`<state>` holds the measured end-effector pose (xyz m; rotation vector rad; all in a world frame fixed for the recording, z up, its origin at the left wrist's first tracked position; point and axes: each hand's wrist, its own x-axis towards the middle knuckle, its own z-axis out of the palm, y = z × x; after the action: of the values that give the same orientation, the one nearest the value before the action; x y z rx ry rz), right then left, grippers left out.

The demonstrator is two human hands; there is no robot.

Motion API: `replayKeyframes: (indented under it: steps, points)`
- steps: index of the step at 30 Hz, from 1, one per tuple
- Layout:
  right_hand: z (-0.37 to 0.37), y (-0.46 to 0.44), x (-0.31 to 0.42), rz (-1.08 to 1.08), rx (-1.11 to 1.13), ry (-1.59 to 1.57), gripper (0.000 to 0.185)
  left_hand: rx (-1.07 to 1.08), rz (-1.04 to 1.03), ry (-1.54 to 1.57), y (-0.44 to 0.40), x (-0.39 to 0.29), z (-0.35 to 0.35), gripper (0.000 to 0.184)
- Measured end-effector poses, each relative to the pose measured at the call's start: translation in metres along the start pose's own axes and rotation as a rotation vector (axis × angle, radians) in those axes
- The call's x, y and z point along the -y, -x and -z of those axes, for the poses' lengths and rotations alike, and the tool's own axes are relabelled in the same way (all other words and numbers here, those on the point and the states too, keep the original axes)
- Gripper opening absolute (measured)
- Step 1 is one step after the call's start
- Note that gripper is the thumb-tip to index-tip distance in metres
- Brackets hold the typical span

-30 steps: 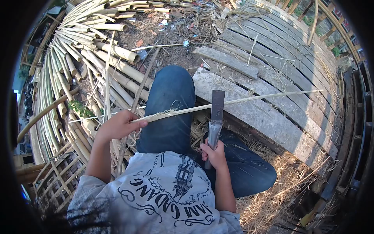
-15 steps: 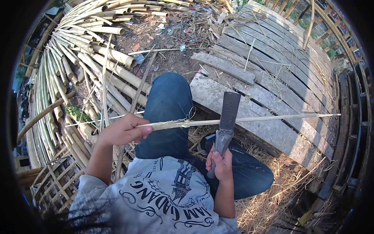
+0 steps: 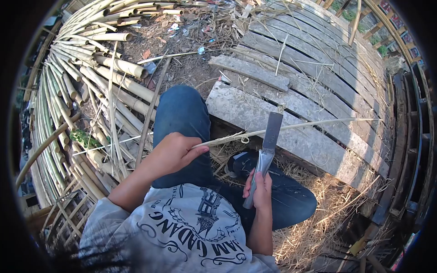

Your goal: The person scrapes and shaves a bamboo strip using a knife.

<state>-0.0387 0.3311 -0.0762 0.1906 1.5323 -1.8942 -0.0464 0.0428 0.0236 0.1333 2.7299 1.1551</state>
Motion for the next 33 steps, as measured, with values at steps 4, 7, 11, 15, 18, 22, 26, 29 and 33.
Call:
replayKeyframes:
  steps: [4, 7, 11, 15, 18, 22, 26, 29, 33]
  points:
    - [-0.023, 0.004, -0.003, -0.063, 0.157, 0.014, 0.030, 0.014, 0.017, -0.076, -0.004, 0.003, -0.001, 0.030]
    - [-0.011, -0.002, 0.003, -0.052, 0.163, -0.033, 0.025, 0.108, 0.051, 0.053, -0.007, 0.001, 0.005, 0.030]
    - [-0.025, -0.001, 0.002, -0.073, 0.119, -0.180, 0.030, 0.056, -0.012, -0.006, -0.004, 0.002, 0.000, 0.032]
    - [-0.015, 0.001, 0.009, -0.112, 0.209, -0.058, 0.039, 0.110, -0.039, 0.025, -0.003, 0.004, 0.006, 0.031]
    - [-0.012, -0.004, 0.004, -0.142, 0.252, -0.132, 0.044, 0.086, -0.040, 0.005, -0.003, 0.007, 0.002, 0.032]
    - [-0.005, -0.014, -0.012, -0.166, 0.512, -0.462, 0.048, 0.064, -0.054, 0.005, -0.001, 0.009, 0.001, 0.033]
    - [-0.016, -0.012, -0.011, -0.072, 0.486, -0.570, 0.049, 0.083, -0.068, 0.000, 0.000, 0.008, 0.004, 0.028]
    - [-0.025, -0.010, -0.008, 0.034, 0.171, -0.474, 0.045, 0.106, -0.100, 0.119, 0.000, 0.013, 0.008, 0.024]
    - [-0.030, -0.011, -0.004, 0.066, -0.115, -0.179, 0.038, 0.113, -0.140, 0.141, -0.001, 0.014, 0.009, 0.022]
